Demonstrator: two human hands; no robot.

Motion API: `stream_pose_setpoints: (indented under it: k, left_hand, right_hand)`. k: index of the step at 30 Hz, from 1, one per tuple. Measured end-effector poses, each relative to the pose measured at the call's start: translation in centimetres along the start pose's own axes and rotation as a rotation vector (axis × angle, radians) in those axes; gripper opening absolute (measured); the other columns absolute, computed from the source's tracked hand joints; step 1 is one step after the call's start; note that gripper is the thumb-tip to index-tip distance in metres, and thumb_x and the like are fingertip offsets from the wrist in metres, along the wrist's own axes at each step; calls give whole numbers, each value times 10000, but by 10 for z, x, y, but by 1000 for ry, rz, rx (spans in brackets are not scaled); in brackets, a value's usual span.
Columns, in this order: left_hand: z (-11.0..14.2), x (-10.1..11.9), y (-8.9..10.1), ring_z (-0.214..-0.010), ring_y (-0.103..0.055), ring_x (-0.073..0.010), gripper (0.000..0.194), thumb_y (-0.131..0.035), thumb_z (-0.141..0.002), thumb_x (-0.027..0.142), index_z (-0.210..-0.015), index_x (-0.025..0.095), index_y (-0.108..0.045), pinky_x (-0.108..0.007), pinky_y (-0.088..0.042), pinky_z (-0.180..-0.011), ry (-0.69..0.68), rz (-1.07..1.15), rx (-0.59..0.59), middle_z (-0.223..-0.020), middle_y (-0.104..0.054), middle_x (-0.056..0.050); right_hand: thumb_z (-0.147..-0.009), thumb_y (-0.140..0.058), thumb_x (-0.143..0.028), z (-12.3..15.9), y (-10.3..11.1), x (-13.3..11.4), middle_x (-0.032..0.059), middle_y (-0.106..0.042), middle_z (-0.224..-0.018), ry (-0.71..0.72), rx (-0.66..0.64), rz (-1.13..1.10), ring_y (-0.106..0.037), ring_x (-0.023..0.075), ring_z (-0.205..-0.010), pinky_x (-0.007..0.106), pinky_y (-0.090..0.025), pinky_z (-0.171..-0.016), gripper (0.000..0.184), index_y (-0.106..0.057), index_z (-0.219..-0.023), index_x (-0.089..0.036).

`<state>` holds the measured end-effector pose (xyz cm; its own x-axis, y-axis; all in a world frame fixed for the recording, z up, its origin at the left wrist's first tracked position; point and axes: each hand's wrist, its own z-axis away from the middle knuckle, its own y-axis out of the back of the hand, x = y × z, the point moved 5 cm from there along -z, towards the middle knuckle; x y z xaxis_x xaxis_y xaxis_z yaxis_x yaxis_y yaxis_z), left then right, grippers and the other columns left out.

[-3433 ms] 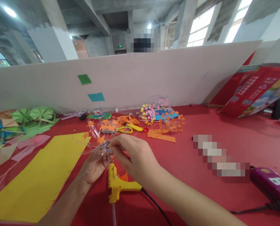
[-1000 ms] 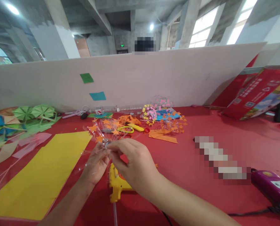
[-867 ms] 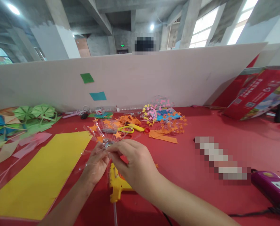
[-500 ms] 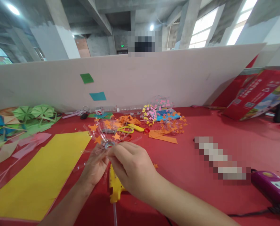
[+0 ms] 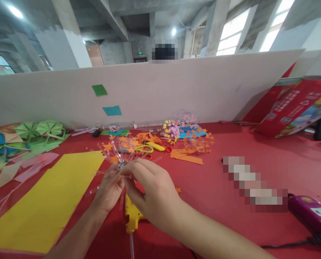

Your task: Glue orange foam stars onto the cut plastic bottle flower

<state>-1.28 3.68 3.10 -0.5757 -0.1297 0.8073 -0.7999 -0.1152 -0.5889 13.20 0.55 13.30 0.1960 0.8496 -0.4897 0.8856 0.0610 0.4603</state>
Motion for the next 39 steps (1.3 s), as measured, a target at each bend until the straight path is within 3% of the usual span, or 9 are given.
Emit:
stream_pose_setpoints:
  k: [5,10,14,18,20,25,29,34,39]
  left_hand:
    - [1,0,-3,-637,-615,-88,219,-774,-609,158,-775,194,-636,-177,-466,-595,-11,-23,-31,-715,-671,35]
    - [-1,0,0,-668,-634,-98,257,-772,-607,137,-809,192,-623,-188,-481,-625,-15,-24,-22,-742,-677,35]
    - [-4,0,4,-726,-667,-120,269,-771,-626,144,-833,198,-607,-226,-506,-708,-16,6,-27,-792,-695,34]
    - [-5,-1,7,-721,-677,-133,281,-774,-626,152,-849,195,-608,-251,-513,-717,-9,3,-11,-807,-705,23]
    - [-4,0,6,-718,-676,-130,271,-773,-624,151,-837,194,-611,-255,-515,-726,-15,7,-11,-804,-704,26]
    - [-4,1,7,-765,-678,-130,244,-769,-628,144,-811,194,-615,-240,-515,-736,-33,11,8,-798,-704,29]
    - [-6,2,7,-771,-681,-132,246,-766,-622,127,-808,196,-621,-241,-520,-749,-49,29,15,-800,-707,30]
    - [-5,4,7,-785,-690,-152,242,-769,-633,157,-825,187,-626,-264,-535,-764,-37,48,6,-815,-715,5]
    - [-4,3,6,-800,-684,-140,246,-761,-647,139,-825,191,-600,-266,-527,-804,-53,47,1,-810,-709,16]
  right_hand:
    - [-854,-472,-53,0,2,-1,39,-619,-817,49,54,14,-569,129,-762,254,-498,-665,168,-574,-893,-180]
    - [-851,-481,-66,-2,1,-2,49,-642,-853,61,11,75,-589,146,-798,267,-513,-681,180,-577,-957,-175]
    - [-844,-510,-71,-7,21,-6,37,-643,-866,73,65,123,-604,133,-802,256,-507,-710,185,-570,-974,-188]
    - [-843,-510,-81,-13,46,-2,18,-639,-827,-26,144,203,-604,132,-750,262,-497,-686,170,-584,-903,-222]
    - [-825,-526,-89,-15,46,2,12,-643,-788,-57,85,201,-606,133,-725,254,-494,-662,146,-591,-844,-219]
    - [-793,-556,-113,-13,24,7,41,-660,-838,-53,-197,157,-605,159,-788,268,-493,-678,130,-618,-872,-195]
    - [-828,-523,-117,-11,16,8,40,-647,-776,-10,-231,194,-583,156,-734,276,-469,-662,110,-611,-820,-182]
    - [-844,-517,-127,-13,22,14,29,-635,-736,-45,-174,248,-570,150,-697,270,-452,-632,123,-603,-774,-180]
    - [-850,-489,-95,-12,34,1,26,-630,-757,-21,53,225,-585,138,-707,253,-470,-639,146,-590,-819,-195]
